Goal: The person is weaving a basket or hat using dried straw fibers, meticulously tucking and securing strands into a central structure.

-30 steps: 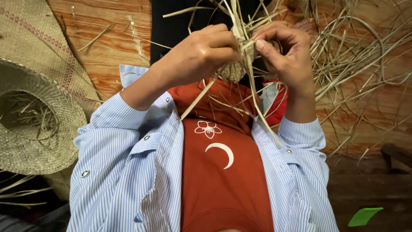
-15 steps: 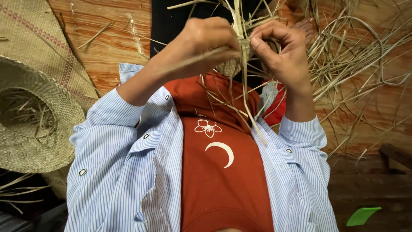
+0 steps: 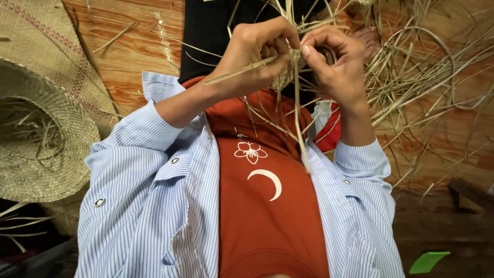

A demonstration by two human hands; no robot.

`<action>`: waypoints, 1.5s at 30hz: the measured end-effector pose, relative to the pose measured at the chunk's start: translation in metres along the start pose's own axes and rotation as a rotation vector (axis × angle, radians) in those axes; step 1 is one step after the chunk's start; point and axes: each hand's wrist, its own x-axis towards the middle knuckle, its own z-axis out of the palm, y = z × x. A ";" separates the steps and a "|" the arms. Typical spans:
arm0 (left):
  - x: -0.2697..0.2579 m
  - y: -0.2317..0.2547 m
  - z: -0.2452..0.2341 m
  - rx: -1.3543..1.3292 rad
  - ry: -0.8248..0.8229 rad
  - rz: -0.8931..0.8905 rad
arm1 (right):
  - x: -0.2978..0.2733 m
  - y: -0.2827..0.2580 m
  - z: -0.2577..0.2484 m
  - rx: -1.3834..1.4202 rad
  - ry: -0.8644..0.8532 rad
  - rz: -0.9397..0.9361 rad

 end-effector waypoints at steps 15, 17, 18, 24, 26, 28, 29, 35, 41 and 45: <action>-0.010 -0.009 0.009 -0.190 0.079 -0.148 | 0.001 -0.002 0.004 -0.067 -0.019 -0.009; -0.012 -0.009 0.009 -0.185 0.071 -0.172 | 0.000 0.000 0.002 -0.041 -0.008 0.004; -0.012 -0.009 0.009 -0.203 0.060 -0.162 | 0.000 0.001 0.000 -0.021 -0.057 0.006; -0.009 -0.009 0.007 -0.242 0.048 -0.126 | -0.005 -0.009 -0.011 0.047 -0.062 0.043; -0.011 -0.015 0.007 -0.290 0.047 -0.132 | -0.007 -0.013 -0.011 0.068 -0.031 0.018; -0.012 -0.023 0.007 -0.342 0.042 -0.182 | -0.008 -0.017 -0.010 -0.062 -0.037 -0.057; -0.012 -0.022 0.007 -0.339 0.039 -0.179 | -0.008 -0.018 -0.009 -0.062 -0.034 -0.061; -0.010 -0.016 0.004 -0.240 0.020 -0.223 | -0.009 -0.014 -0.007 -0.104 -0.027 -0.030; -0.010 -0.015 0.006 -0.275 0.027 -0.170 | -0.008 -0.016 -0.003 -0.143 -0.010 -0.021; -0.013 -0.017 0.008 -0.217 0.065 -0.162 | -0.009 -0.010 -0.003 -0.106 -0.026 0.015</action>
